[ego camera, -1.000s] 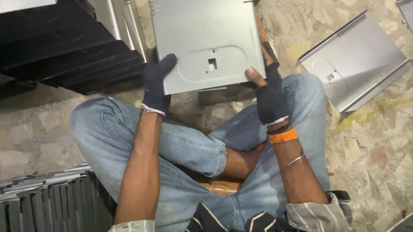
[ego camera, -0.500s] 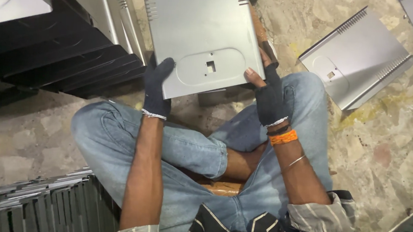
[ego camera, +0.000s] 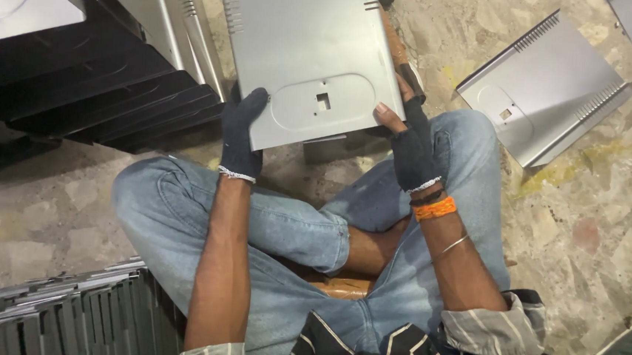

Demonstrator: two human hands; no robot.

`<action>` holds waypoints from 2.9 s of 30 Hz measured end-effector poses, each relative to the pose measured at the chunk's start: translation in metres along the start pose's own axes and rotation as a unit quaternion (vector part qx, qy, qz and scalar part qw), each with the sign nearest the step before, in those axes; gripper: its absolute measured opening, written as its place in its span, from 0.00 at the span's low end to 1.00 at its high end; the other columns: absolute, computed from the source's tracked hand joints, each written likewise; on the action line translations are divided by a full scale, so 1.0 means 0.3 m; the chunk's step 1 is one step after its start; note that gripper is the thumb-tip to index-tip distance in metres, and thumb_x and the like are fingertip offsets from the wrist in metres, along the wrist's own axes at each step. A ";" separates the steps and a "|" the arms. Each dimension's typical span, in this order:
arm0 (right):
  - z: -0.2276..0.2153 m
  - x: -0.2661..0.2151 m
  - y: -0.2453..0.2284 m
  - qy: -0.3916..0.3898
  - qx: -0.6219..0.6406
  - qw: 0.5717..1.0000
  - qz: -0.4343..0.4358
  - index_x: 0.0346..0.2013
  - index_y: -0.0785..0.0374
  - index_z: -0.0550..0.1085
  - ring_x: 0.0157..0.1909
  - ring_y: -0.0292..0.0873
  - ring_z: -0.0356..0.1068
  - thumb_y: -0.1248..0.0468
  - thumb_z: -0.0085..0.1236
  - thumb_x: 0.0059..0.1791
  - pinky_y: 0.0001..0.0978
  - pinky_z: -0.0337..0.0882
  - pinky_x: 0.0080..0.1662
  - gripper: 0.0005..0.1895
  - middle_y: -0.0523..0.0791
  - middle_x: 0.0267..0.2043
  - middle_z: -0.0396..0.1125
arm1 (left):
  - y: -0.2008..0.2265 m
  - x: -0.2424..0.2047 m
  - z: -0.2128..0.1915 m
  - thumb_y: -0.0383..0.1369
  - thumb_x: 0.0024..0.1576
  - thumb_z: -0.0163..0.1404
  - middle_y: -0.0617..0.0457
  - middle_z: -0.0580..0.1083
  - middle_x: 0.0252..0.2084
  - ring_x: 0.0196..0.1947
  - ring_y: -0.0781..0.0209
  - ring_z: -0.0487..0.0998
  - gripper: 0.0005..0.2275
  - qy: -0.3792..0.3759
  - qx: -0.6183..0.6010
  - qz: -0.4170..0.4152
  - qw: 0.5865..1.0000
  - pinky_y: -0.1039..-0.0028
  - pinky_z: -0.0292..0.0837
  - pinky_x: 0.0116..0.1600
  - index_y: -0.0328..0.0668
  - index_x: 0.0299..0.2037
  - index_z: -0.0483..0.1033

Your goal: The person sits on the workshop floor and assembles sheet-metal enclosure panels. They take fasteners from a metal bowl, position a small block and panel against a metal cover resting on their lap, and hammer the fasteners to attach the parts, then set the finished cover aside and pick up the next panel.

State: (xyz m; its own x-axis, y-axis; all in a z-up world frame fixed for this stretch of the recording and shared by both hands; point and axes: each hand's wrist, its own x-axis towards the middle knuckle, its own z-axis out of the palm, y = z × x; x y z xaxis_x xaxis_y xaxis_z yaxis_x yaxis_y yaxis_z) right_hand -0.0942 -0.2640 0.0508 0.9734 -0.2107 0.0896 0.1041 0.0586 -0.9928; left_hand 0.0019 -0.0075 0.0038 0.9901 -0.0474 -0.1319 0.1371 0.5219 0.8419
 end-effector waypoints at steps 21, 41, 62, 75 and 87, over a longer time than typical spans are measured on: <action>-0.003 -0.001 0.008 0.024 -0.067 0.997 -0.019 0.72 0.68 0.60 0.69 0.42 0.60 0.59 0.55 0.54 0.33 0.59 0.69 0.34 0.50 0.70 0.61 | -0.053 0.041 -0.047 0.27 0.58 0.56 0.51 0.76 0.48 0.45 0.63 0.78 0.22 -0.029 -0.011 0.024 0.999 0.74 0.75 0.51 0.32 0.64 0.70; -0.048 0.069 -0.096 0.129 -0.287 0.943 -0.104 0.59 0.65 0.72 0.56 0.48 0.73 0.58 0.59 0.54 0.39 0.73 0.56 0.21 0.52 0.54 0.72 | -0.036 0.046 -0.038 0.27 0.55 0.57 0.49 0.77 0.48 0.44 0.60 0.79 0.23 -0.031 -0.008 0.016 0.999 0.73 0.76 0.49 0.31 0.62 0.71; -0.357 0.464 -0.103 -0.095 -0.158 0.978 0.095 0.43 0.68 0.74 0.33 0.46 0.74 0.61 0.61 0.51 0.38 0.73 0.34 0.13 0.52 0.36 0.72 | -0.032 0.015 -0.039 0.25 0.55 0.58 0.49 0.76 0.45 0.44 0.59 0.78 0.22 -0.021 -0.034 0.025 0.999 0.71 0.75 0.52 0.30 0.60 0.71; -0.058 -0.103 -0.567 -0.062 -0.277 0.949 0.135 0.40 0.74 0.74 0.22 0.40 0.68 0.63 0.68 0.42 0.34 0.69 0.25 0.19 0.48 0.23 0.69 | 0.022 -0.002 0.003 0.28 0.54 0.58 0.51 0.78 0.45 0.42 0.60 0.79 0.20 -0.050 -0.025 0.011 0.998 0.71 0.76 0.47 0.34 0.57 0.74; 0.038 -0.230 -0.514 -0.051 -0.298 0.952 0.042 0.37 0.73 0.71 0.23 0.35 0.73 0.58 0.66 0.46 0.29 0.73 0.26 0.19 0.44 0.23 0.70 | 0.056 -0.024 0.012 0.29 0.54 0.58 0.52 0.78 0.46 0.42 0.63 0.79 0.20 -0.049 0.005 0.018 0.999 0.73 0.76 0.49 0.34 0.57 0.74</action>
State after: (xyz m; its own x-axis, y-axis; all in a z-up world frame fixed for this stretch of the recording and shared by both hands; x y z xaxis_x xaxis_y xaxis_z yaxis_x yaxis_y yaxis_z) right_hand -0.1750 -0.2473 0.1985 0.9910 -0.1328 -0.0157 -0.0805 -0.4986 -0.8631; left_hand -0.0028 -0.0014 0.0208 0.9925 -0.1114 -0.0500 0.1008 0.5159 0.8507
